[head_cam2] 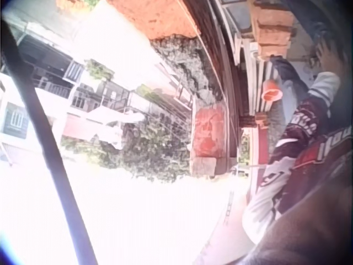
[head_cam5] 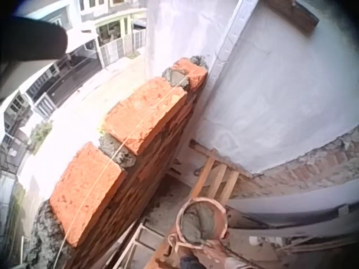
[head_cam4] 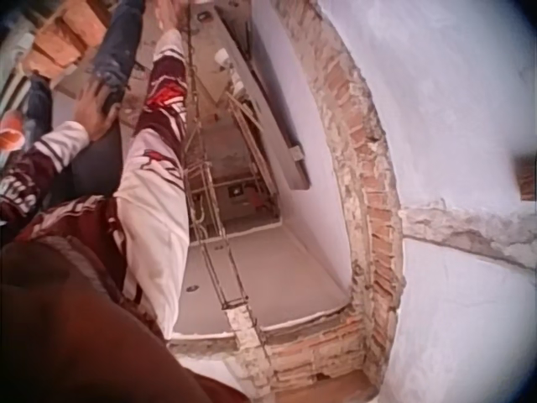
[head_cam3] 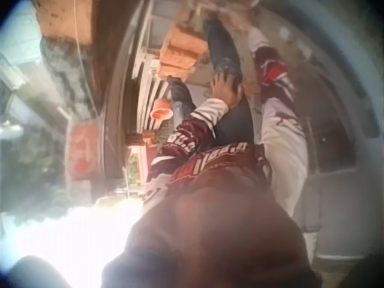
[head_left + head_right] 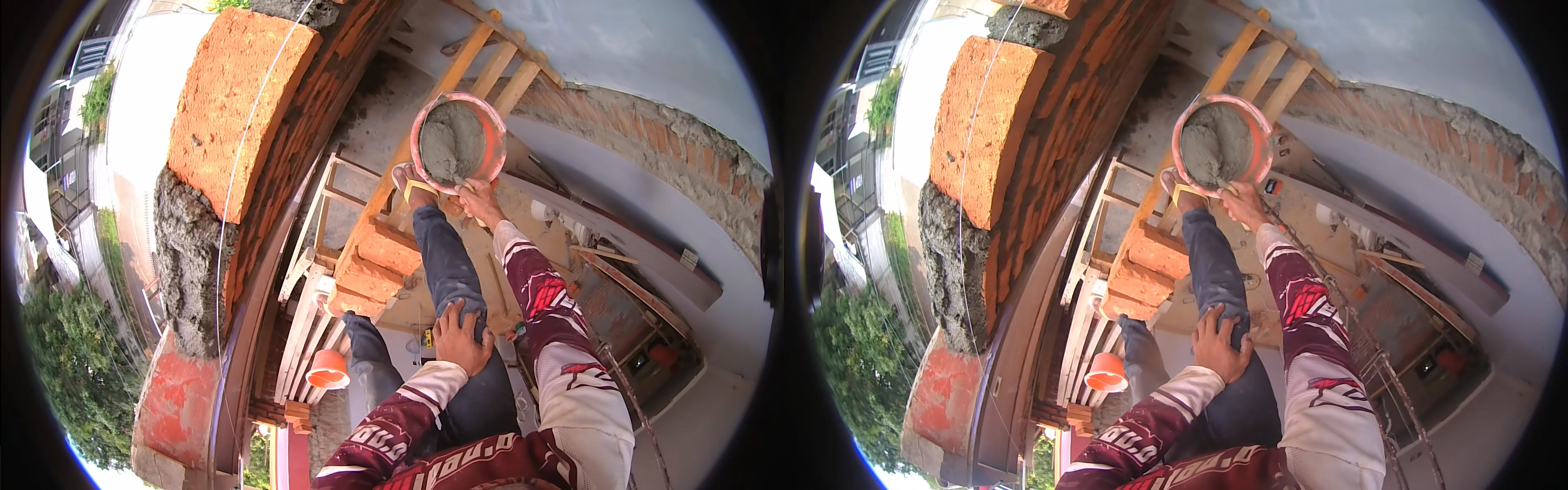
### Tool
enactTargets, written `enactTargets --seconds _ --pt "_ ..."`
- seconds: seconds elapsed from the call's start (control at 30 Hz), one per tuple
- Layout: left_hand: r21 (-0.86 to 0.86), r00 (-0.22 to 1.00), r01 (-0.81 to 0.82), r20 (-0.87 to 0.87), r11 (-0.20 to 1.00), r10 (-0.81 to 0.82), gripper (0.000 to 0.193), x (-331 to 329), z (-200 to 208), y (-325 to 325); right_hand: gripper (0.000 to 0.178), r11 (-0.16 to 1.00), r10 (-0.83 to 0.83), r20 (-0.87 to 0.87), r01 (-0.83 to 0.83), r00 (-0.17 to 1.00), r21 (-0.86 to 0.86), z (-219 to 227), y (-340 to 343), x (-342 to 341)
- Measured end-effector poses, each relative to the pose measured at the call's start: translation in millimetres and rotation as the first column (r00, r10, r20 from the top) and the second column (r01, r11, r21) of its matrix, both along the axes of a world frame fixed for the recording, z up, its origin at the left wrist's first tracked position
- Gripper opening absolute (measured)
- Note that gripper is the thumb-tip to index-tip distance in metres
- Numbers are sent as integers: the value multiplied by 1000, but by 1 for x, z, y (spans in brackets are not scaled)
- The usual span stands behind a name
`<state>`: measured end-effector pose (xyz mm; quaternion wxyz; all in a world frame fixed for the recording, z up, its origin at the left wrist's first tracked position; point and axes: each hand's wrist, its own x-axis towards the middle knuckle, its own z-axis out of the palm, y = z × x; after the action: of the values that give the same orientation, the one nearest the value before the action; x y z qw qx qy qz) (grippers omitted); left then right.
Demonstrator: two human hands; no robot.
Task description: The person scoops mortar from a bucket with a trowel and spreads it along a brick wall. They place bricks onto the mortar, tap them into position, and scrape excess mortar from the joints.
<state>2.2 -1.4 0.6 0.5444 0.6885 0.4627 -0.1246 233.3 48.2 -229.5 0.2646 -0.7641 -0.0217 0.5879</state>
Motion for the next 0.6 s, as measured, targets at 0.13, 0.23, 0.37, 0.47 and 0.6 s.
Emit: enactTargets --seconds 0.13,0.23,0.37,0.47,0.6 --pt "-17 1000 -5 4 1000 5 45 2 2 1 20 993 121 52 -120 991 -21 33 -5 24" --pt "-33 1000 -3 -22 999 2 48 2 4 3 19 979 203 74 -202 976 -26 80 3 47" --pt "-2 998 -61 -33 998 61 47 7 8 4 21 869 492 175 -494 853 -33 170 40 78" --pt "13 997 -65 -36 998 65 48 13 10 6 24 729 663 240 -685 709 7 242 92 88" --pt "-8 997 -56 -56 998 56 53 22 13 16 23 378 808 422 -911 412 165 331 175 75"
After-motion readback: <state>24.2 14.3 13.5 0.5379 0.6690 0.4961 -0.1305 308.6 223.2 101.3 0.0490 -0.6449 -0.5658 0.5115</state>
